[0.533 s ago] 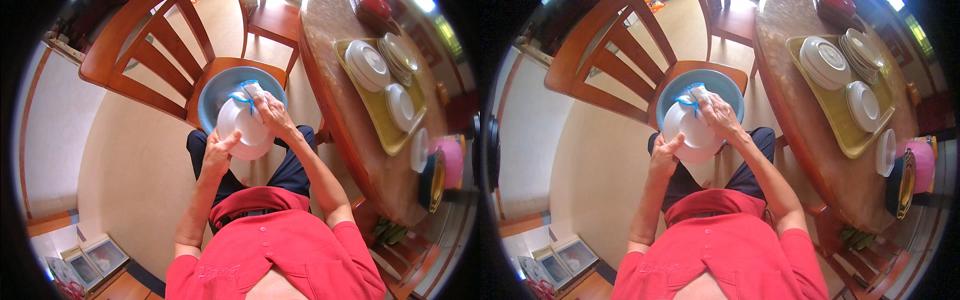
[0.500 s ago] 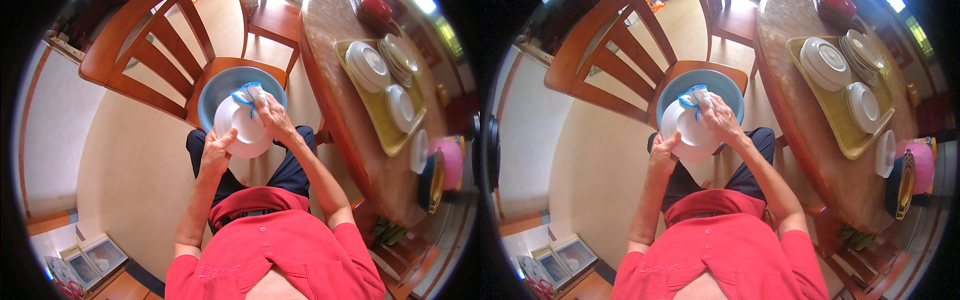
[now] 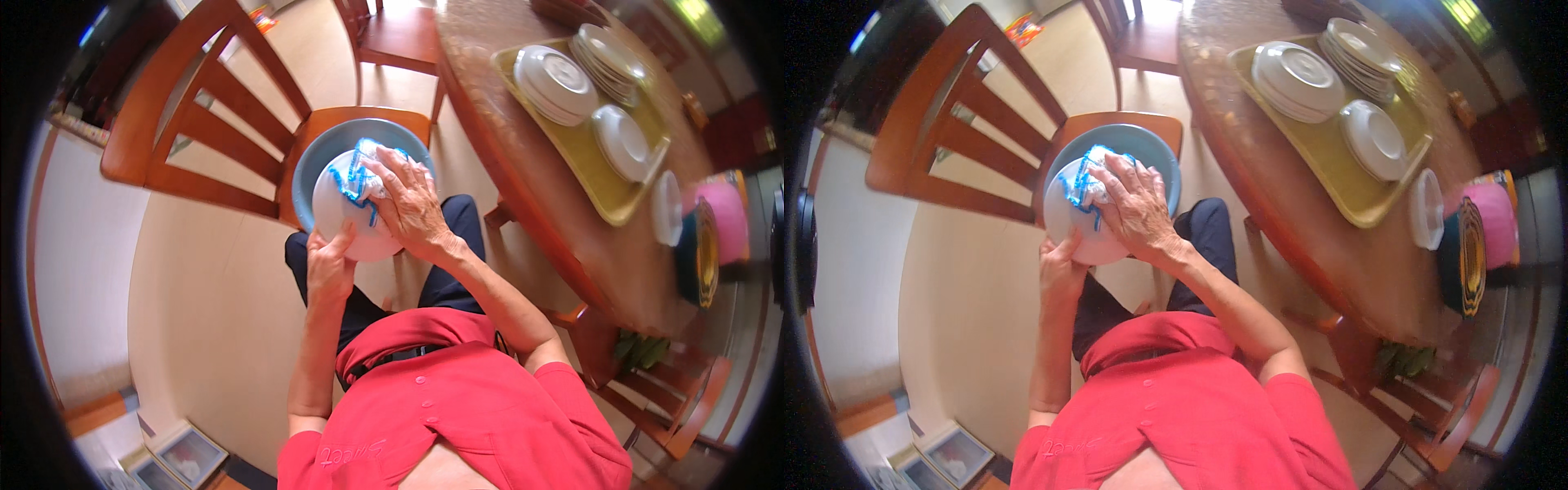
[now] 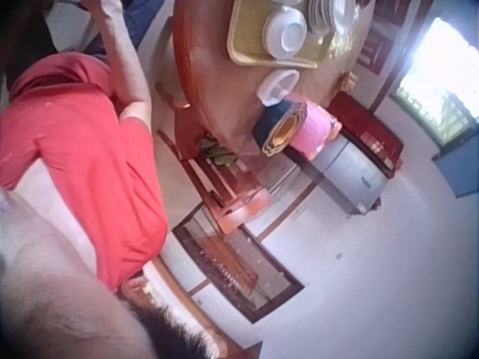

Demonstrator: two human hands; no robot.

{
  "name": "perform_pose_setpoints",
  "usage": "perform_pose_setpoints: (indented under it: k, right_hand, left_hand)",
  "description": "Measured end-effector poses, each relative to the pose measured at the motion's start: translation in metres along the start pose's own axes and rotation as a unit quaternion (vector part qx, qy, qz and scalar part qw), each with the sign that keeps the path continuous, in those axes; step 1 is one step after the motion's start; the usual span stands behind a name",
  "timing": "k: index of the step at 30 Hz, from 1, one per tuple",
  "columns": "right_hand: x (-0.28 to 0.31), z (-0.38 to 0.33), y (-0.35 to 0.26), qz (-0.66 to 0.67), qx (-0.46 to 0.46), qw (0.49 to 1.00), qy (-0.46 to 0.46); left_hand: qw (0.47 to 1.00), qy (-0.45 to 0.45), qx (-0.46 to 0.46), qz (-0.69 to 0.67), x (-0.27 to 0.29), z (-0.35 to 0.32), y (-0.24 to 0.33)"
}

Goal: The person washes and dries a series of white plates and bowls using a blue and white cloth. They scrub each item in a blue basin filled with water, wipe it dry, and place it on a yellow tray on the table.

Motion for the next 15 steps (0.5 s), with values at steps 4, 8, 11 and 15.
perform_pose_setpoints:
  k: [4,8,11,15]
  right_hand:
    - [0.060,-0.005,0.004,0.072,-0.025,0.995,0.061]
    - [0.135,-0.024,-0.026,0.026,-0.003,0.995,0.095]
    - [0.185,-0.052,-0.037,-0.054,0.039,0.995,0.070]
    - [0.243,-0.101,-0.012,-0.181,-0.043,0.979,0.084]
  left_hand:
    - [0.996,-0.090,0.021,-0.005,-0.026,-0.012,0.008]
    - [0.980,-0.177,0.075,-0.049,-0.051,-0.014,0.003]
    - [0.975,-0.202,0.081,-0.033,-0.076,-0.014,0.008]
    - [0.967,-0.238,0.087,0.004,-0.116,-0.015,0.017]
Point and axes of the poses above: each hand's wrist, its own z-axis towards the middle knuckle, its own x-axis out of the back of the hand, y = z × x, the point moved 5 cm from there along z, towards the middle knuckle, and after that the axes turned 12 degrees about z, right-handed, at the moved point
